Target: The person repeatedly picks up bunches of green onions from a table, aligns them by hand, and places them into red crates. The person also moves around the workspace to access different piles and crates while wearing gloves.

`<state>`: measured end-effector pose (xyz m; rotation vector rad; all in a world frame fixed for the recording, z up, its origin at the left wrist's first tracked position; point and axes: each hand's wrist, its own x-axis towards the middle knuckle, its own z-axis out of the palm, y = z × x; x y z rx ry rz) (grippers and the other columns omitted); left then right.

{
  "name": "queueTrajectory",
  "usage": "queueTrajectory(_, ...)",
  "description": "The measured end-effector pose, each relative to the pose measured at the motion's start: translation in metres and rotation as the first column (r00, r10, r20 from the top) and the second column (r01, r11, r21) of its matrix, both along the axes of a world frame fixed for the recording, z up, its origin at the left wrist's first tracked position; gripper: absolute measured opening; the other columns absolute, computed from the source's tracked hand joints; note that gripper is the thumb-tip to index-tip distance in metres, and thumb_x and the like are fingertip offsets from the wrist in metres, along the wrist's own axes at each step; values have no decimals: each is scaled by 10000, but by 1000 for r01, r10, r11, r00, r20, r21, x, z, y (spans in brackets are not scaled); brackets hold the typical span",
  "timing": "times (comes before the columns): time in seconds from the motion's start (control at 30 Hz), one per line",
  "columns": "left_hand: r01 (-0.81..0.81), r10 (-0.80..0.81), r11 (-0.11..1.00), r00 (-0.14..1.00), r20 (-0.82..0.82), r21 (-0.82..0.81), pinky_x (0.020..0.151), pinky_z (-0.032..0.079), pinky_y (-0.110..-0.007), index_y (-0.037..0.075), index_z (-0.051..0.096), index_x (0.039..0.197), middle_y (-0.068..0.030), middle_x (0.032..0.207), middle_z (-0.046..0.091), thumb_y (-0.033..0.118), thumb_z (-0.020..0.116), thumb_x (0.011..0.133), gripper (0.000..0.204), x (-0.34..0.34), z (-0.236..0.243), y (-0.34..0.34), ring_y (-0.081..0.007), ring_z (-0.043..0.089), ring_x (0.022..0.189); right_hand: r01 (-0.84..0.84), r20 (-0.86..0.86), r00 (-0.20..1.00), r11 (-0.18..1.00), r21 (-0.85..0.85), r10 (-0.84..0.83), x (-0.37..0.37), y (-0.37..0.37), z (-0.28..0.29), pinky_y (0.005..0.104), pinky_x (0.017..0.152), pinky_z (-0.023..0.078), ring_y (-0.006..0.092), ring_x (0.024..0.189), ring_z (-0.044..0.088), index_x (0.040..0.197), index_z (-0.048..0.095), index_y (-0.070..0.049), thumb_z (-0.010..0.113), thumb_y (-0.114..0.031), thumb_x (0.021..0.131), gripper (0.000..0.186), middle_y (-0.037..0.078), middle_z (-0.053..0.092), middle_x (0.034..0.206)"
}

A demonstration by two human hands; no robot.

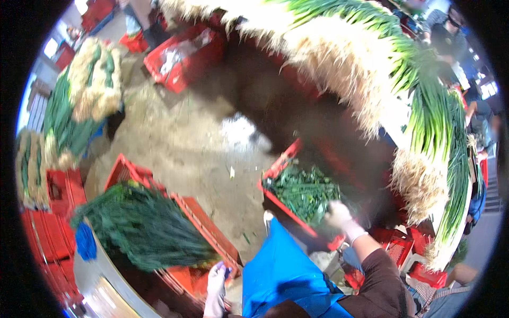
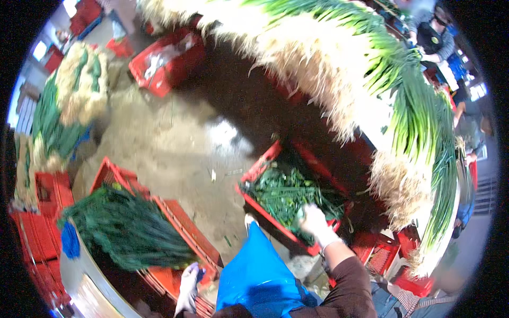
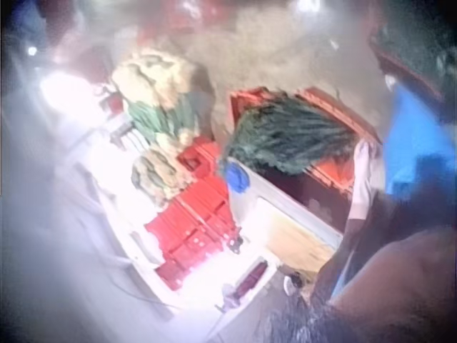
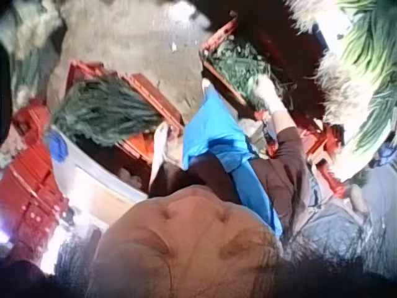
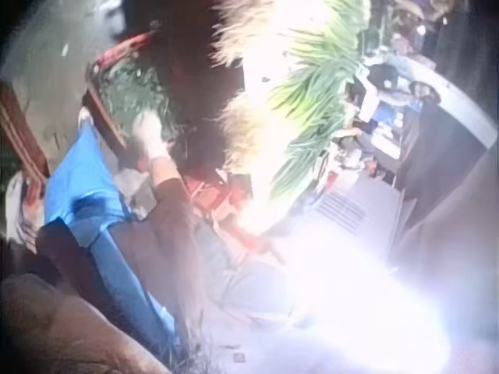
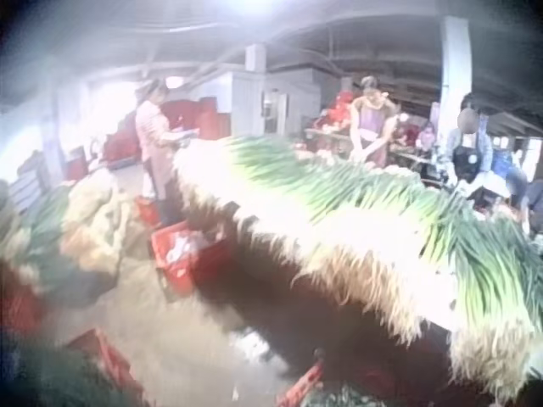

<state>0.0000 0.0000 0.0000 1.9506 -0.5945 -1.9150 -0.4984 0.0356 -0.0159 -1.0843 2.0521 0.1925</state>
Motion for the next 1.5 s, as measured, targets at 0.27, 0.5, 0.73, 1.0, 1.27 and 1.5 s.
queueTrajectory(0.27, 316, -310, 945, 948, 76, -82, 758, 504, -270, -68, 479, 1263, -116, 1038, 636, 125, 559, 932, 391, -70, 84, -200, -171, 639, 864, 96, 69, 995, 942, -322, -78, -7, -123, 85, 380, 1052, 369, 361, 1234, 470, 1203, 557, 18, 551, -374, 849, 529, 262, 517, 1281)
queueTrajectory(0.5, 569, -581, 799, 814, -3, -194, 778, 521, -276, -61, 470, 1276, -128, 1079, 619, 125, 573, 924, 412, -105, 93, -402, -180, 639, 893, 344, -77, 870, 711, -614, -488, -28, -167, 153, 410, 916, 468, 366, 1002, 604, 1039, 637, 12, 618, -265, 796, 369, 223, 630, 1067)
queueTrajectory(0.73, 806, -788, 351, 529, 315, -476, 913, 452, -300, -33, 506, 1266, -138, 1140, 616, 245, 624, 886, 486, -276, 189, -599, -189, 569, 1051, 539, -39, 643, 488, -687, -765, 18, -172, 192, 404, 892, 484, 387, 989, 607, 1039, 620, 46, 633, -163, 772, 340, 245, 632, 1043)
queueTrajectory(1.0, 795, -780, 51, 410, 473, -605, 982, 420, -347, -54, 397, 1357, -219, 1254, 552, 239, 643, 861, 627, -501, 230, -693, -276, 540, 1165, 927, 808, 328, 330, -177, -489, 13, -278, 260, 333, 991, 420, 245, 1163, 544, 1314, 455, 23, 579, -226, 910, 491, 198, 544, 1275)
queueTrajectory(1.27, 895, -647, 37, 361, 671, -445, 1048, 361, -370, -70, 358, 1377, -262, 1358, 452, 289, 663, 825, 726, -609, 190, -769, -335, 455, 1264, 850, 844, 502, 287, -442, -188, -87, -517, 276, 407, 993, 423, 340, 1243, 479, 1416, 311, -11, 605, -280, 898, 654, 230, 414, 1395)
queueTrajectory(1.5, 901, -582, -116, 280, 763, -419, 926, 465, -396, -119, 412, 1268, -297, 1095, 604, 372, 718, 710, 804, -665, 158, -790, -402, 592, 1045, 797, 490, 504, 163, -582, -711, -157, -647, 238, 404, 1067, 333, 424, 1255, 401, 1412, 197, 88, 699, -363, 747, 947, 337, 382, 1338)
